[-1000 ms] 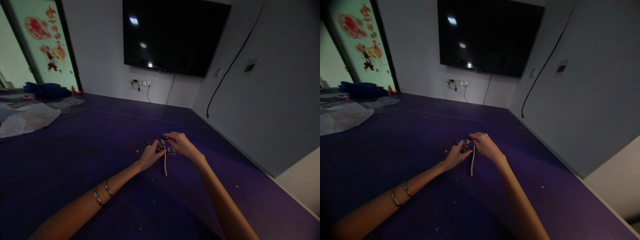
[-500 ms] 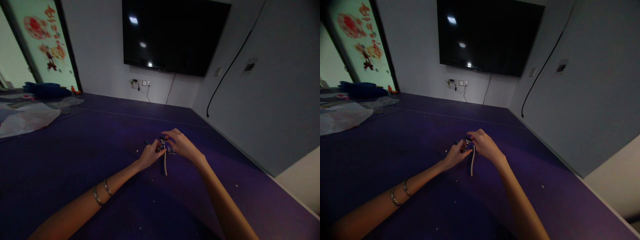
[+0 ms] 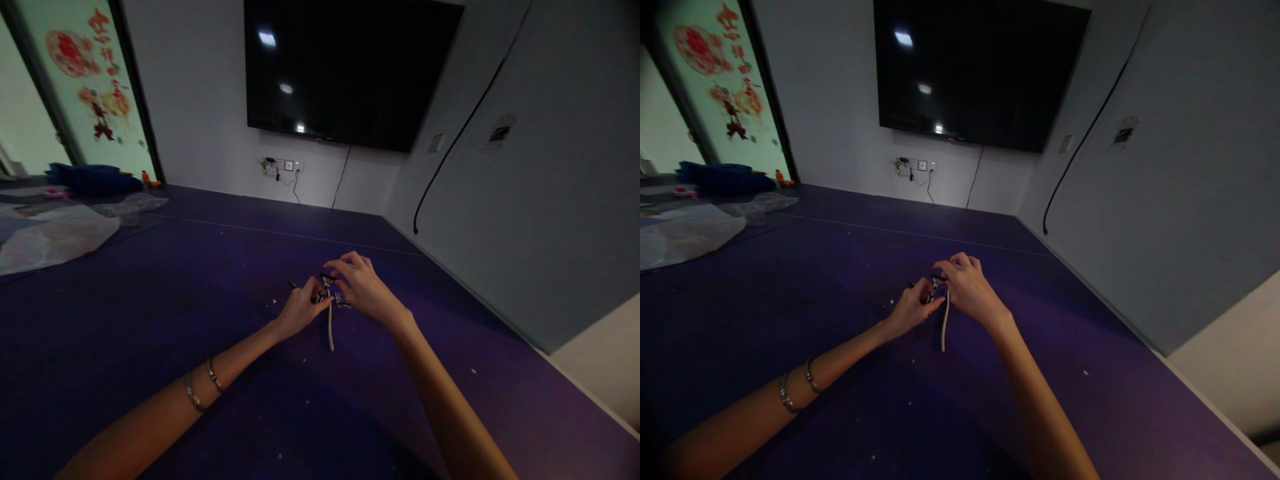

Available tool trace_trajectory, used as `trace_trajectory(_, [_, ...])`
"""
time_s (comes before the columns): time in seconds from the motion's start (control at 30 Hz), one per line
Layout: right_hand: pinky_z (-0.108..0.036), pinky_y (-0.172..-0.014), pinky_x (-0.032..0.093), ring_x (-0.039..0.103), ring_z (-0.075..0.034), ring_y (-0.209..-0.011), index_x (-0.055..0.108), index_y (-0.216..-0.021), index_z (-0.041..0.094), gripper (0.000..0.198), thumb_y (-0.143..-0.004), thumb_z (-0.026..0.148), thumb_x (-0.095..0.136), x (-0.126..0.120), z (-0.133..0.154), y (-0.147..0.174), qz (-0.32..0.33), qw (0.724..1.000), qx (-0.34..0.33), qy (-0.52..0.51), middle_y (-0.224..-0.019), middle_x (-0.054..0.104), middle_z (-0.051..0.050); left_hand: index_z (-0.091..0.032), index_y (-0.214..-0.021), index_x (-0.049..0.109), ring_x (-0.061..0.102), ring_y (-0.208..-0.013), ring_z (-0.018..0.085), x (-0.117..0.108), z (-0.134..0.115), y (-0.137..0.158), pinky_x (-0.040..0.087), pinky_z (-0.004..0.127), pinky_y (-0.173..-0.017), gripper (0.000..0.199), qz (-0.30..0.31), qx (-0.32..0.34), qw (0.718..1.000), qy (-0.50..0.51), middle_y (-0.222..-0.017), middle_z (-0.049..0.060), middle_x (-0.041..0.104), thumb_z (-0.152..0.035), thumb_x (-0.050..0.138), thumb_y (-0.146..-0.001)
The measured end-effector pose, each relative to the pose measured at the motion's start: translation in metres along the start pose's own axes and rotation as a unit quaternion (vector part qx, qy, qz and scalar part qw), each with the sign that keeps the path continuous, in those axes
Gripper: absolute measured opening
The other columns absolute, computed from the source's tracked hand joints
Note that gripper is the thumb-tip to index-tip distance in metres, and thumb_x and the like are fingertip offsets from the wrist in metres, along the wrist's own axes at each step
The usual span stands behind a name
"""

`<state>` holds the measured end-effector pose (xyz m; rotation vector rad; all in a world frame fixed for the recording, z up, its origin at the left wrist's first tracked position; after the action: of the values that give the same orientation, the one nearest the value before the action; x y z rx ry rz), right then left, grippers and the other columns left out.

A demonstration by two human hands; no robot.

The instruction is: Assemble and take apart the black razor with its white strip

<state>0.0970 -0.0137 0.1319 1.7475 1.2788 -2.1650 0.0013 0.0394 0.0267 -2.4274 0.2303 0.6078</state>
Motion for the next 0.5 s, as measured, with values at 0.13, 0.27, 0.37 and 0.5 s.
trace_trajectory(0.13, [-0.041,-0.089,0.034,0.046,-0.022,-0.103,0.052,-0.115,0.02,0.04,-0.078,0.006,0.046,0.003,-0.004,-0.001,-0.004,1.0,0.013,-0.016,-0.098,0.06,-0.01,-0.02,-0.081,0.041,0.046,-0.04,0.007,-0.002,0.003,0.0,0.029,0.019,-0.041,0.029,-0.007,-0.01,1.0,0.019,-0.051,-0.008,0.05,-0.044,0.057,-0.075])
trace_trajectory(0.27, [-0.04,-0.088,0.036,0.048,-0.021,-0.101,0.051,-0.117,0.022,0.041,-0.078,0.01,0.047,0.006,-0.011,-0.001,-0.009,0.997,0.038,-0.065,-0.096,0.061,-0.007,-0.02,-0.079,0.041,0.049,-0.042,0.008,-0.005,0.004,-0.002,0.032,0.018,-0.042,0.03,-0.009,-0.018,0.999,0.048,-0.053,-0.007,0.052,-0.044,0.058,-0.075])
trace_trajectory(0.37, [-0.039,-0.088,0.037,0.051,-0.019,-0.1,0.047,-0.122,0.024,0.045,-0.078,0.015,0.051,0.009,-0.021,0.0,-0.014,0.99,0.065,-0.125,-0.096,0.062,-0.005,-0.02,-0.079,0.043,0.05,-0.042,0.008,-0.008,0.003,-0.004,0.033,0.018,-0.042,0.029,-0.018,-0.021,0.997,0.074,-0.053,-0.007,0.053,-0.043,0.059,-0.075])
trace_trajectory(0.5, [-0.034,-0.086,0.04,0.057,-0.015,-0.094,0.043,-0.125,0.023,0.049,-0.078,0.024,0.056,0.012,-0.04,0.002,-0.034,0.969,0.101,-0.225,-0.099,0.063,-0.003,-0.018,-0.08,0.05,0.055,-0.046,0.009,-0.015,0.004,-0.011,0.038,0.019,-0.044,0.025,-0.038,-0.039,0.99,0.131,-0.06,-0.003,0.059,-0.041,0.056,-0.077])
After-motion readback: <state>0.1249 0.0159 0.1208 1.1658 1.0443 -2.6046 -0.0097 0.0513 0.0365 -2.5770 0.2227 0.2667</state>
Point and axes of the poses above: each hand's wrist, its own y-axis away from the middle knuckle, its own x-axis out of the palm, z = x × y, the point moved 7 cm from there along -y, towards the middle knuckle
